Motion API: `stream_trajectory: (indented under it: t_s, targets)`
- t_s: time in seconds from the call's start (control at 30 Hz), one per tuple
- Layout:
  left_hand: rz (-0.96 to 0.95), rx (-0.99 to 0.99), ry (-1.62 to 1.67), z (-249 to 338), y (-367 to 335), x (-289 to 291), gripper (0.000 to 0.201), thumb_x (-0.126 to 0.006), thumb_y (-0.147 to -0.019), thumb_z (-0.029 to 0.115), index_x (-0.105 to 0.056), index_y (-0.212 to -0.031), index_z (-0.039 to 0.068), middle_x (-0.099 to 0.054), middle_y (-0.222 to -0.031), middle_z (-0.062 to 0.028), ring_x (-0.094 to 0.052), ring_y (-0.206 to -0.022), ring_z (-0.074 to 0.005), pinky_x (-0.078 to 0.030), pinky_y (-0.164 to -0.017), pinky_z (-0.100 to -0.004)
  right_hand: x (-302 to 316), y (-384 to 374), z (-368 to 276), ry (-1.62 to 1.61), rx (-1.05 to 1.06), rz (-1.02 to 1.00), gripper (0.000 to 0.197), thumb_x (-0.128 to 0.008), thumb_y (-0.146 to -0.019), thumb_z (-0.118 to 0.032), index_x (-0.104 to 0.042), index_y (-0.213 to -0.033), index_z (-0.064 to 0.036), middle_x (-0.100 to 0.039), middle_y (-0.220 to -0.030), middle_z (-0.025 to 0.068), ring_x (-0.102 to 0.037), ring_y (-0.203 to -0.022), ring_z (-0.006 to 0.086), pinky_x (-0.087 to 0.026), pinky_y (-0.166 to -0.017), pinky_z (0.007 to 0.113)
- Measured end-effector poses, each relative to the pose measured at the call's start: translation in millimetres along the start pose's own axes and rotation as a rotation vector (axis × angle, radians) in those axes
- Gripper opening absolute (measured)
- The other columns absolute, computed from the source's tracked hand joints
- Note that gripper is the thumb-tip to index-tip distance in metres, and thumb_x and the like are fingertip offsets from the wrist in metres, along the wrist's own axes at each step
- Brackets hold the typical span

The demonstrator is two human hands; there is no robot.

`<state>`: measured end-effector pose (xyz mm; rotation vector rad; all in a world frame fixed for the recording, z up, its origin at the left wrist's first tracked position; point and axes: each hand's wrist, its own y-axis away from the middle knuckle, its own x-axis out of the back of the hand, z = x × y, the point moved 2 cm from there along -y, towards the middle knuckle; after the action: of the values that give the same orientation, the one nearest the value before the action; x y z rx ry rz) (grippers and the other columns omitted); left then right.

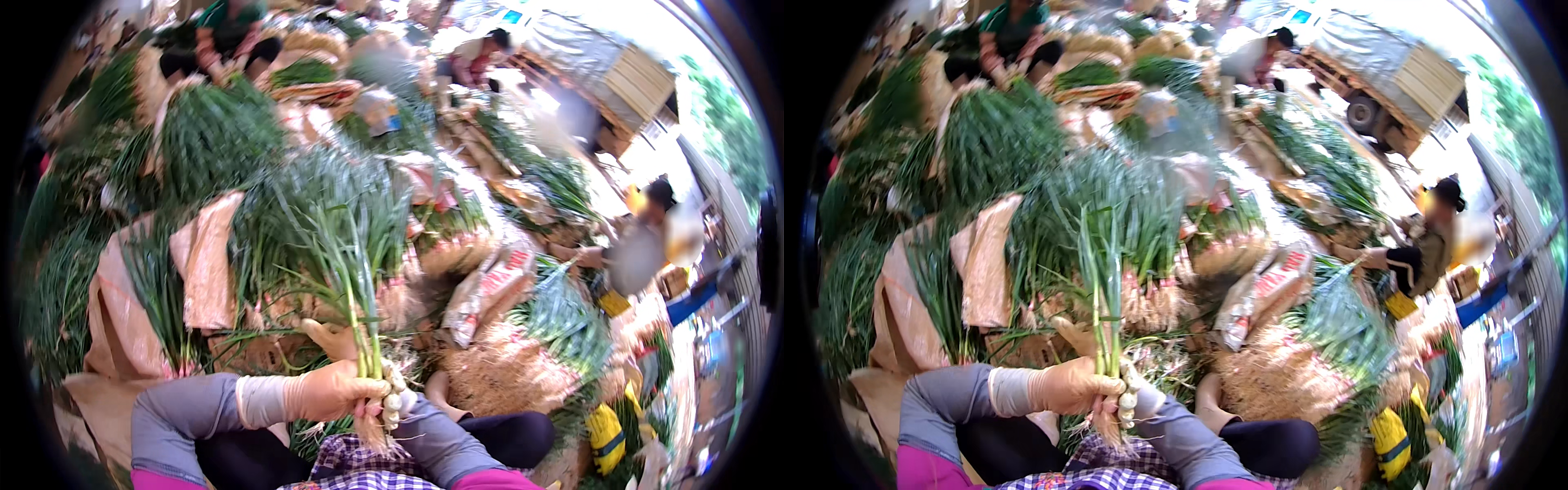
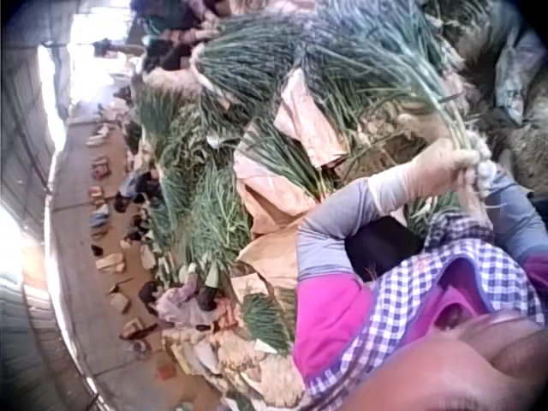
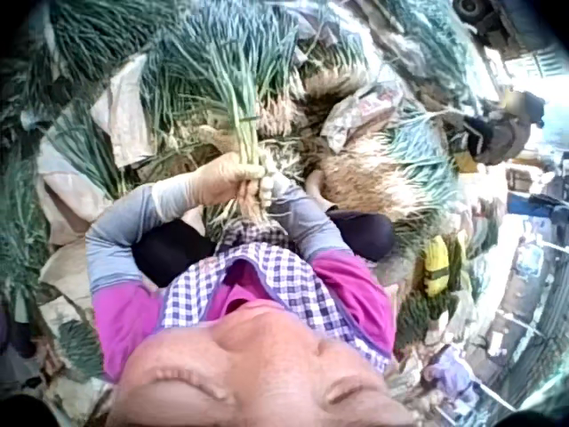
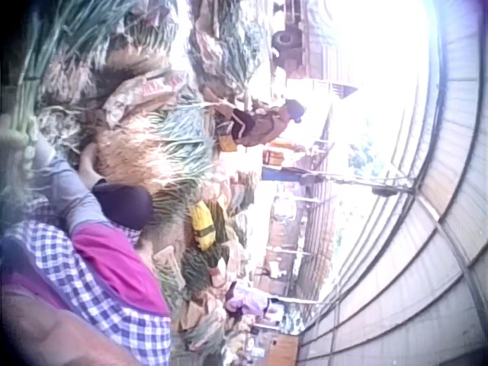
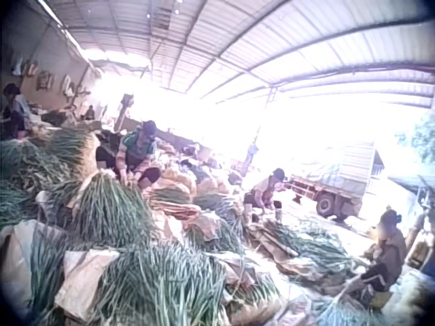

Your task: The person cleans bunches of green onions by hand, peeling away outer layers and stripping off roots while sitting on the ground among large piles of produce.

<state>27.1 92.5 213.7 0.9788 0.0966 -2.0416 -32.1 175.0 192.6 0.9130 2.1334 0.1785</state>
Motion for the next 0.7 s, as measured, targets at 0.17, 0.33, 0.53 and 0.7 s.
stream_trajectory:
  t_s: [0.17, 0.33, 0.53, 0.7]
  targets:
    - [-0.12, -0.138, 0.119, -13, 25, -46, 0.022, -0.059, -0.083, 0.011, -0.051, -0.102, 0.003, -0.057, -0.085, -0.0106, -0.055, -0.076, -0.0218, -0.046, -0.074, -0.0407, 97, 14, 63, 0.669, 0.06, -0.249, 0.025, -0.057, -0.085, -0.02, -0.056, -0.099, 0.0005, -0.063, -0.082, 0.0175, -0.064, -0.074, 0.0265, -0.052, -0.063, 0.038]
    - [-0.072, -0.244, 0.006, -6, 49, -94, 0.024, -0.058, -0.079, 0.004, -0.052, -0.102, 0.002, -0.057, -0.08, -0.0128, -0.053, -0.06, -0.0179, -0.048, -0.068, -0.04, 148, 89, 72, 1.961, -0.279, 0.023, 0.052, -0.058, -0.082, -0.02, -0.044, -0.129, -0.0015, -0.061, -0.11, 0.0191, -0.06, -0.101, 0.0291, -0.046, -0.089, 0.039]
    - [0.086, -0.129, 0.102, -38, 15, -72, 0.022, -0.05, -0.076, -0.004, -0.052, -0.098, 0.0, -0.054, -0.073, -0.0066, -0.05, -0.056, -0.0137, -0.047, -0.059, -0.033, 77, 156, 22, 0.706, 0.412, 0.163, 0.045, -0.047, -0.094, -0.026, -0.04, -0.135, -0.009, -0.057, -0.116, 0.0041, -0.054, -0.072, 0.0044, -0.046, -0.059, 0.017]
    - [-0.168, -0.09, 0.241, -42, 3, -85, 0.019, -0.049, -0.076, -0.002, -0.053, -0.095, 0.002, -0.049, -0.069, -0.0051, -0.042, -0.054, -0.0126, -0.039, -0.054, -0.0305, 49, 150, 28, 0.446, 0.431, -0.041, 0.05, -0.042, -0.096, -0.039, -0.037, -0.136, -0.0097, -0.058, -0.091, 0.0018, -0.054, -0.064, 0.0063, -0.042, -0.049, 0.018]
